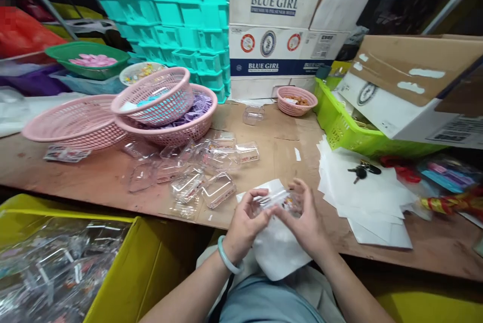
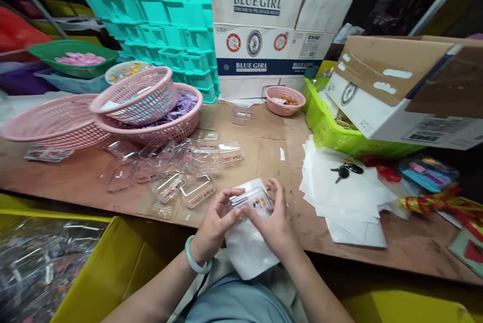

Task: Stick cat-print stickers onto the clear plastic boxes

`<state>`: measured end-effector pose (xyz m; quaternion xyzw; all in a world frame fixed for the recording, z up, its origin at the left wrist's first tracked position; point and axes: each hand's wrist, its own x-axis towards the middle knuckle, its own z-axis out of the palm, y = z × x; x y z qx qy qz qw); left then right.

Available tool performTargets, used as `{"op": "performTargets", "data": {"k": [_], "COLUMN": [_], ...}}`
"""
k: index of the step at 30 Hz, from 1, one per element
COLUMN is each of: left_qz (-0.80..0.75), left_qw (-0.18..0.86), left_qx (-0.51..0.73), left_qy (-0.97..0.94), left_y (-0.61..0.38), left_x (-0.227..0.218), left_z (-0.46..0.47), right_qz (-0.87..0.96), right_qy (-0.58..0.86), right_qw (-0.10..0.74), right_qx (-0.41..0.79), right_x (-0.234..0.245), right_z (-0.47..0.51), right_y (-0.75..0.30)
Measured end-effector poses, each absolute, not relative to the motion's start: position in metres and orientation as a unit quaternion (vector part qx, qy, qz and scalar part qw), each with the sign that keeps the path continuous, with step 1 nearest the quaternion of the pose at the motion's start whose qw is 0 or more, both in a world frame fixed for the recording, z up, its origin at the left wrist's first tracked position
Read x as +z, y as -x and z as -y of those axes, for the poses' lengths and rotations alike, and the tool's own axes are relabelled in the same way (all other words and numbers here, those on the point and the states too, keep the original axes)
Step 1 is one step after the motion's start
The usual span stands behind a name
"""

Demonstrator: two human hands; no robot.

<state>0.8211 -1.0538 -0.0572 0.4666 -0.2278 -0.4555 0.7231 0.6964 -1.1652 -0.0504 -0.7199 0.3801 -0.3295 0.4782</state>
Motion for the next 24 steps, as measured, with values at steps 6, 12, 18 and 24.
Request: {"op": "performTargets", "data": {"k": [6, 12, 18, 24], "left_qz": [0.356, 0.389, 0.312, 0.097], "left_qw": [0.731, 0.612, 0.555, 0.738], "left_qx": [-0.385, -0.113, -0.056, -0.078], "left_qy": [-0.437, -0.679, -0.769, -0.663], "left_y": [-0.839, -0.906, -0.969, -0.956], "left_x": [-0.037, -0.024, -0.062, -0.071], "left_z": [1.017, 0.963, 0.952, 0.951], "right_qz": [-0.206, -0.082, 0.022, -0.033], "right_qy": [0.735, 0.799, 0.849, 0.845], "right_qw": [0.622, 0.588, 0.486, 0.497], "right_qx": [-0.176, -0.093, -0.205, -0.194], "right_x": [-0.032, -0.041, -0.071, -0.076], "right_z": [1.159, 1.155, 1.158, 1.176], "right_y": [-0.706, -0.760, -0.835, -0.847]}}
